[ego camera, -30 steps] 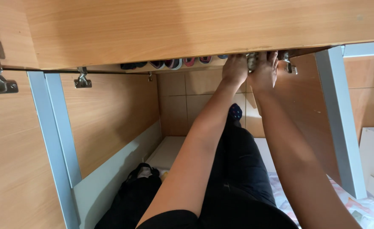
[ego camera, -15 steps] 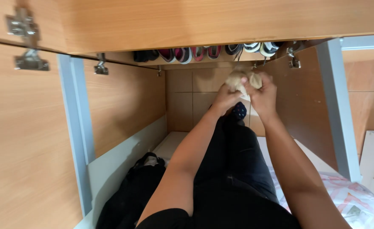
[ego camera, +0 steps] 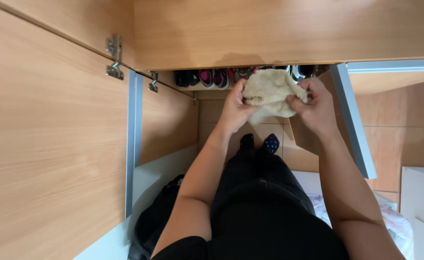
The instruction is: The person cleans several pairs of shoes stored in a wooden cabinet using a beige cloth. They wipe the exterior of each shoe individually before placing them back on the shelf. After cleaning, the person closes the cabinet doors and places a black bag and a drawstring bag into a lower drawer.
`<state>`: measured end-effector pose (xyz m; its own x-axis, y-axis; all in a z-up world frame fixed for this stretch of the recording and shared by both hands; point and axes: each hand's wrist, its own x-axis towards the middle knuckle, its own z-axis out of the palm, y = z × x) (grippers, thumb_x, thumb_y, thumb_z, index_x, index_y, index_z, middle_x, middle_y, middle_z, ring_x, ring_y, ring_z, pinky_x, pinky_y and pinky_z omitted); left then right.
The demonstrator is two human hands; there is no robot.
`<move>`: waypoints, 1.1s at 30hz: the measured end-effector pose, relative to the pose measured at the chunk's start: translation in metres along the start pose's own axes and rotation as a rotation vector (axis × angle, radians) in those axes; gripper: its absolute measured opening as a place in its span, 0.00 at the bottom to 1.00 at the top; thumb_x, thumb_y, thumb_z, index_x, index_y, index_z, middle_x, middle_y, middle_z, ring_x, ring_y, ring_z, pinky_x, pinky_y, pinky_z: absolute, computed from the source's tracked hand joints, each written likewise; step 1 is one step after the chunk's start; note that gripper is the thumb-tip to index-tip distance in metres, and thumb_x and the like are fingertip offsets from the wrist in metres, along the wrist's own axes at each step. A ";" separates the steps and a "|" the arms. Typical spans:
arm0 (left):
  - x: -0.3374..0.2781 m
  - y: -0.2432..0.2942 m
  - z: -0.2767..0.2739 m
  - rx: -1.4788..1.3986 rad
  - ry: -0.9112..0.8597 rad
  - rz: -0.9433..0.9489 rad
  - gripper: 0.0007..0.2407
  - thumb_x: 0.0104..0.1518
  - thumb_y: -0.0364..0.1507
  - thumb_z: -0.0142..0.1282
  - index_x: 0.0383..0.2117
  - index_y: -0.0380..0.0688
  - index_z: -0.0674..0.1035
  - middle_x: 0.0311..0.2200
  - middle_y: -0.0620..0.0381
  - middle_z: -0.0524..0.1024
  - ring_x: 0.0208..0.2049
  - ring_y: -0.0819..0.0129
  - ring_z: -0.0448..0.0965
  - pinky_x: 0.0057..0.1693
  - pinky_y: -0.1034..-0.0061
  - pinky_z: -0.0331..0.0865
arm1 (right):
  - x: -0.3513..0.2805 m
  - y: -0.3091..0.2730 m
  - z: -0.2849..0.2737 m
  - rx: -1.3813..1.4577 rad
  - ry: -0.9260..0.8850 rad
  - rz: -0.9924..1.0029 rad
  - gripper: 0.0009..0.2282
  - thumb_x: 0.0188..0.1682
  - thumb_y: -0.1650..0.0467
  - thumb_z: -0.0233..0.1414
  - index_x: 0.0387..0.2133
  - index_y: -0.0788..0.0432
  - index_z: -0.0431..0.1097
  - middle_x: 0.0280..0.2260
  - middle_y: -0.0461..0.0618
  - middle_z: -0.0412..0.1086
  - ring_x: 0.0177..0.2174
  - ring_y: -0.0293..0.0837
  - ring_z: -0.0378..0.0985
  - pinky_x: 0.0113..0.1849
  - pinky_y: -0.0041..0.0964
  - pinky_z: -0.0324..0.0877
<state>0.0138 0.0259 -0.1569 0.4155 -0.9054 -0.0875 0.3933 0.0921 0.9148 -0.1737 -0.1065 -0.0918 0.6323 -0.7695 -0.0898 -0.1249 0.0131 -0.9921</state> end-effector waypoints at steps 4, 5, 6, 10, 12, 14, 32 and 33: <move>-0.011 0.069 0.016 0.236 -0.039 0.151 0.23 0.50 0.14 0.65 0.53 0.40 0.70 0.48 0.58 0.73 0.54 0.72 0.72 0.62 0.74 0.68 | -0.002 -0.015 -0.006 -0.170 -0.024 -0.262 0.11 0.46 0.80 0.61 0.36 0.61 0.66 0.39 0.43 0.68 0.41 0.34 0.69 0.44 0.29 0.69; -0.013 0.093 0.026 0.308 -0.055 0.165 0.25 0.49 0.15 0.65 0.54 0.40 0.69 0.49 0.59 0.72 0.55 0.73 0.71 0.63 0.74 0.67 | 0.001 -0.014 -0.009 -0.030 -0.056 -0.120 0.10 0.48 0.80 0.61 0.35 0.60 0.67 0.36 0.42 0.69 0.38 0.32 0.69 0.42 0.28 0.68; -0.012 0.103 0.027 0.311 -0.058 0.172 0.25 0.49 0.15 0.65 0.54 0.40 0.69 0.49 0.59 0.72 0.55 0.73 0.71 0.63 0.74 0.67 | 0.004 -0.027 -0.010 -0.029 -0.053 -0.128 0.10 0.48 0.80 0.61 0.35 0.60 0.67 0.36 0.42 0.69 0.38 0.32 0.69 0.42 0.28 0.68; -0.011 0.103 0.013 0.360 -0.194 0.158 0.26 0.52 0.20 0.70 0.58 0.40 0.71 0.52 0.58 0.73 0.57 0.72 0.72 0.66 0.73 0.66 | 0.007 -0.066 -0.017 0.117 -0.152 -0.183 0.08 0.50 0.82 0.59 0.38 0.62 0.69 0.39 0.43 0.71 0.40 0.33 0.73 0.44 0.29 0.71; -0.006 0.104 0.011 0.414 -0.227 0.188 0.24 0.54 0.21 0.72 0.56 0.39 0.73 0.51 0.56 0.73 0.56 0.70 0.73 0.66 0.72 0.68 | 0.007 -0.098 -0.016 0.162 -0.196 -0.255 0.09 0.48 0.82 0.58 0.39 0.62 0.69 0.41 0.43 0.71 0.43 0.34 0.74 0.47 0.29 0.71; -0.003 0.120 0.024 0.451 -0.221 0.195 0.25 0.52 0.24 0.73 0.55 0.39 0.73 0.50 0.55 0.74 0.54 0.69 0.75 0.64 0.71 0.71 | 0.006 -0.143 -0.008 0.317 -0.238 -0.054 0.13 0.39 0.82 0.58 0.33 0.55 0.66 0.39 0.38 0.75 0.40 0.31 0.78 0.44 0.28 0.75; 0.012 0.162 0.013 0.909 -0.280 0.104 0.19 0.53 0.37 0.71 0.45 0.37 0.81 0.42 0.49 0.80 0.46 0.62 0.77 0.53 0.68 0.73 | 0.087 -0.138 -0.083 -0.201 0.045 -0.627 0.12 0.49 0.89 0.45 0.37 0.69 0.73 0.38 0.48 0.74 0.37 0.36 0.74 0.40 0.29 0.66; 0.022 0.152 0.016 0.908 -0.273 0.107 0.19 0.53 0.37 0.71 0.45 0.37 0.81 0.42 0.49 0.80 0.46 0.62 0.77 0.53 0.68 0.73 | 0.124 -0.127 -0.076 -0.202 0.039 -0.630 0.12 0.49 0.89 0.45 0.37 0.69 0.73 0.38 0.48 0.74 0.37 0.36 0.74 0.40 0.29 0.66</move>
<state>0.0697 0.0132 -0.0135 0.1610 -0.9869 0.0044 -0.4701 -0.0728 0.8796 -0.1377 -0.2525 0.0293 0.6037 -0.6133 0.5092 0.1167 -0.5639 -0.8175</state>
